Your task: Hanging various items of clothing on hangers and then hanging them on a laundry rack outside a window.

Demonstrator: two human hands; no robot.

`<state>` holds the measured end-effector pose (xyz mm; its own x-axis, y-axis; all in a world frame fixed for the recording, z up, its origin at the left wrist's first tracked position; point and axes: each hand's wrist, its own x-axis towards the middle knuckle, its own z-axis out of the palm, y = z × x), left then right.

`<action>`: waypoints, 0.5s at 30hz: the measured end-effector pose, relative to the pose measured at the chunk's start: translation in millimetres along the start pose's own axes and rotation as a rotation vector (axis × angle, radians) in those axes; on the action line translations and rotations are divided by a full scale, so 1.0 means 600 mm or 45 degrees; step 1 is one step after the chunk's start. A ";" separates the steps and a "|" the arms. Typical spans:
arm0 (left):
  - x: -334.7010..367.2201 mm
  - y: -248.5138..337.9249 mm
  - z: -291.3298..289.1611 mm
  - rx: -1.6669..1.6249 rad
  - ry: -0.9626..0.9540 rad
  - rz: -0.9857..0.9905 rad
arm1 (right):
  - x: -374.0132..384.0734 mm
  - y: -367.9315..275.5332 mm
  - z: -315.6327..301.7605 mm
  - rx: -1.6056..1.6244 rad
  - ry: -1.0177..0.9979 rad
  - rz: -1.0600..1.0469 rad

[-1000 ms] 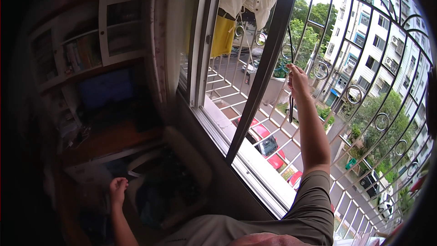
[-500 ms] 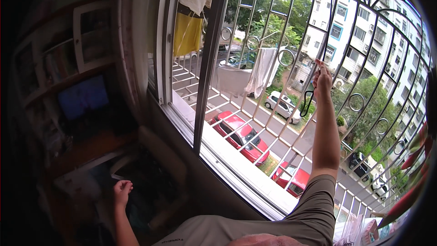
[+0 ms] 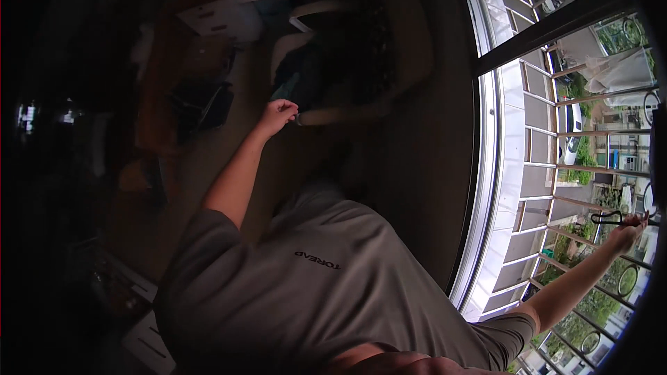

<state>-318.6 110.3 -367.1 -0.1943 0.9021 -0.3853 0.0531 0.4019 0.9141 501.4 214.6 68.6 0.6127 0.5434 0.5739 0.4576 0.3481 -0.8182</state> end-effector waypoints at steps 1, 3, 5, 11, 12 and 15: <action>-0.009 -0.029 -0.011 0.029 0.035 -0.083 | -0.016 -0.001 0.000 -0.102 0.107 0.017; -0.016 -0.082 -0.032 -0.035 0.080 -0.235 | -0.067 -0.003 0.005 -0.502 0.223 0.034; -0.005 -0.127 -0.052 -0.031 0.135 -0.360 | -0.141 -0.007 0.020 -0.577 0.309 0.026; 0.132 -0.249 -0.085 0.046 0.151 -0.377 | -0.434 -0.021 0.120 -0.505 -0.069 0.371; 0.155 -0.272 -0.087 0.078 0.162 -0.477 | -0.478 -0.023 0.141 -0.533 -0.142 0.459; 0.249 -0.323 -0.095 0.283 0.054 -0.411 | -0.588 -0.027 0.201 -0.648 -0.312 0.475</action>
<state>-413.7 158.1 -594.7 -0.2758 0.7183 -0.6388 0.1929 0.6924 0.6953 200.3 109.2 -124.6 0.6522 0.7357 0.1826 0.5269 -0.2670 -0.8069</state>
